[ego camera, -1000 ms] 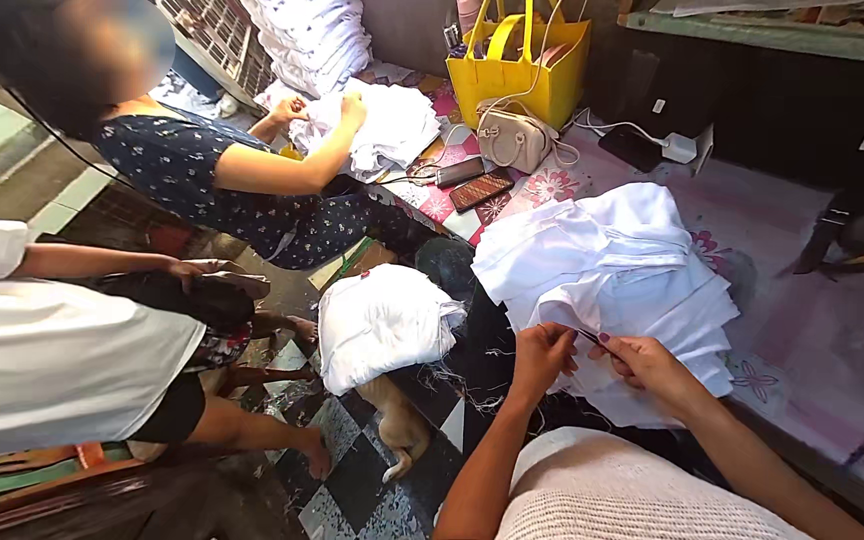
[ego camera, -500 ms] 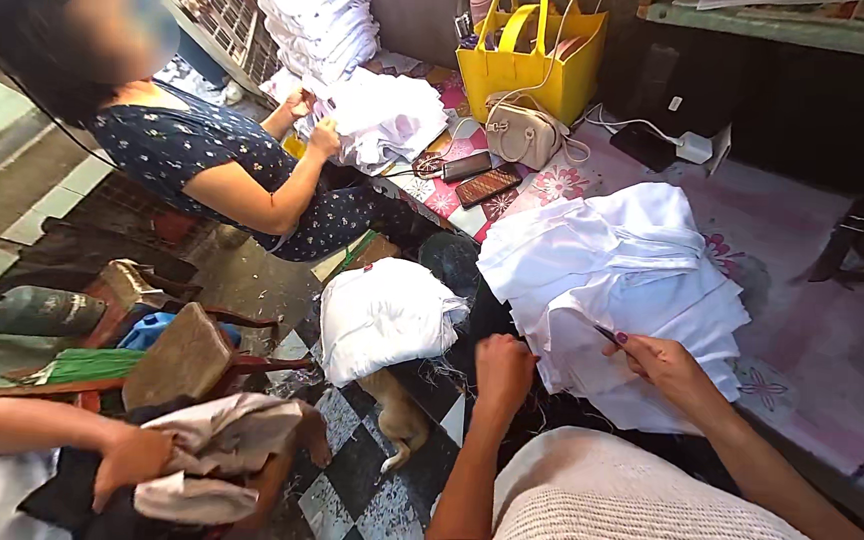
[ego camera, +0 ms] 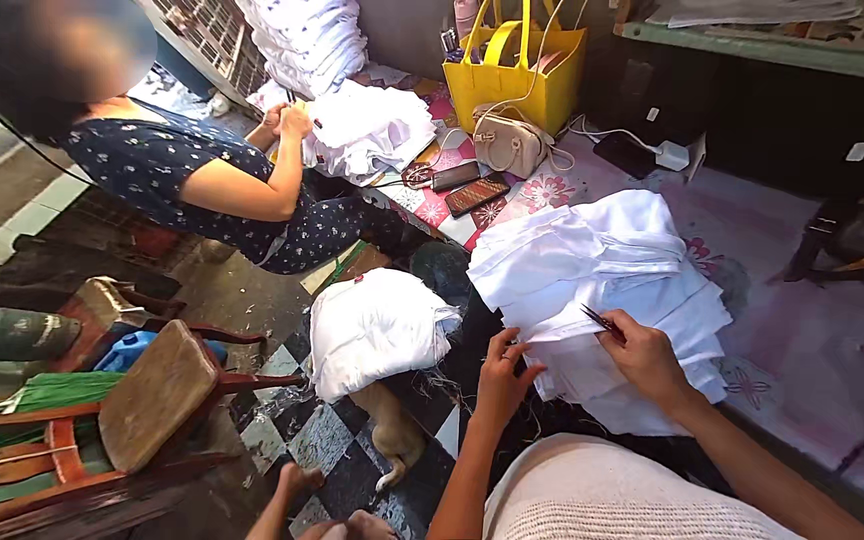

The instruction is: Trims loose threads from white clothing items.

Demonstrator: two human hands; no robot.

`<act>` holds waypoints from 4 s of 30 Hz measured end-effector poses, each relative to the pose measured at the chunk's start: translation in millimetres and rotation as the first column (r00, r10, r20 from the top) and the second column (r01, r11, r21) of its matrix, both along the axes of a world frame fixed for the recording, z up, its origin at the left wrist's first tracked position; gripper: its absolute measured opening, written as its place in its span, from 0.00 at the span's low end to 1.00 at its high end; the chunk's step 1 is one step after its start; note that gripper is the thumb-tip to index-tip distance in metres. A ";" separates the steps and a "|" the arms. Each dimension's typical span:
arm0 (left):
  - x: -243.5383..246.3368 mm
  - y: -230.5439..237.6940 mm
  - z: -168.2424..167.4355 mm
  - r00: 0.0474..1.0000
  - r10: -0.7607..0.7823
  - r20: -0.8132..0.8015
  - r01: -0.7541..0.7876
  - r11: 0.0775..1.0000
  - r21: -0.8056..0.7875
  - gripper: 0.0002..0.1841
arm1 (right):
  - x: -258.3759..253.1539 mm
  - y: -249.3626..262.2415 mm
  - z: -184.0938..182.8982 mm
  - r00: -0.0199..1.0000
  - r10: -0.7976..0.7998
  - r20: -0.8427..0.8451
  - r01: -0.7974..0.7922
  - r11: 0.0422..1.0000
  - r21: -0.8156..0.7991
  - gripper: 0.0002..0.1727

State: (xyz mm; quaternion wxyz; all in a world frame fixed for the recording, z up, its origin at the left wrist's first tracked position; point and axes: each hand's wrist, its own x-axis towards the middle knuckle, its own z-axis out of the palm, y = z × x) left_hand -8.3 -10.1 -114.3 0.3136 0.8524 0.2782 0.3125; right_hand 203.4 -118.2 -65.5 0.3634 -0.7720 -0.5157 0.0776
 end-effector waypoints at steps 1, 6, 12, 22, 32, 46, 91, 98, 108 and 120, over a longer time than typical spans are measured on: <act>3.1 -1.8 4.3 0.999 -0.022 -0.040 0.023 0.999 0.038 0.25 | 2.0 2.0 3.4 0.999 0.026 -0.024 -0.026 1.000 -0.010 0.12; 21.5 10.3 4.2 0.996 -0.024 -0.092 0.041 0.981 0.192 0.04 | 22.3 25.5 49.4 0.947 0.182 -0.266 -0.225 0.964 -0.140 0.12; 4.6 102.0 120.2 0.899 0.415 0.141 -0.389 0.904 -0.180 0.12 | 52.5 78.1 82.2 0.629 0.191 -0.753 -0.145 0.981 0.128 0.15; 127.7 -3.1 68.7 0.961 -0.152 0.231 0.136 0.987 0.080 0.11 | 80.9 25.5 47.0 0.445 0.030 -0.895 0.260 0.952 0.161 0.33; 186.5 14.9 29.2 0.999 -0.034 0.028 0.025 0.962 0.270 0.06 | 105.1 -6.4 12.3 0.294 -0.078 -0.953 0.107 0.993 -0.048 0.22; 171.6 4.5 38.7 0.988 -0.077 0.133 0.089 0.993 -0.083 0.05 | 120.0 12.0 10.7 0.320 -0.145 -0.936 -0.078 0.981 -0.179 0.20; 150.6 39.1 56.4 0.995 0.031 0.094 -0.068 0.904 0.422 0.08 | 89.3 -58.7 5.3 0.797 0.220 -0.562 -0.354 0.925 -0.140 0.14; 175.1 18.2 27.4 0.978 -0.174 -0.117 0.189 0.973 0.132 0.06 | 87.9 -41.1 21.4 0.398 -0.058 -0.916 -0.059 0.994 -0.088 0.32; 138.2 5.9 22.1 0.940 -0.175 0.292 0.259 0.925 -0.279 0.04 | 93.3 3.9 12.2 0.313 -0.162 -0.936 -0.162 0.962 -0.221 0.25; 139.5 5.9 17.6 0.924 -0.177 0.339 0.282 0.914 -0.291 0.04 | 92.5 26.0 5.4 0.342 -0.217 -0.914 -0.045 0.968 -0.247 0.22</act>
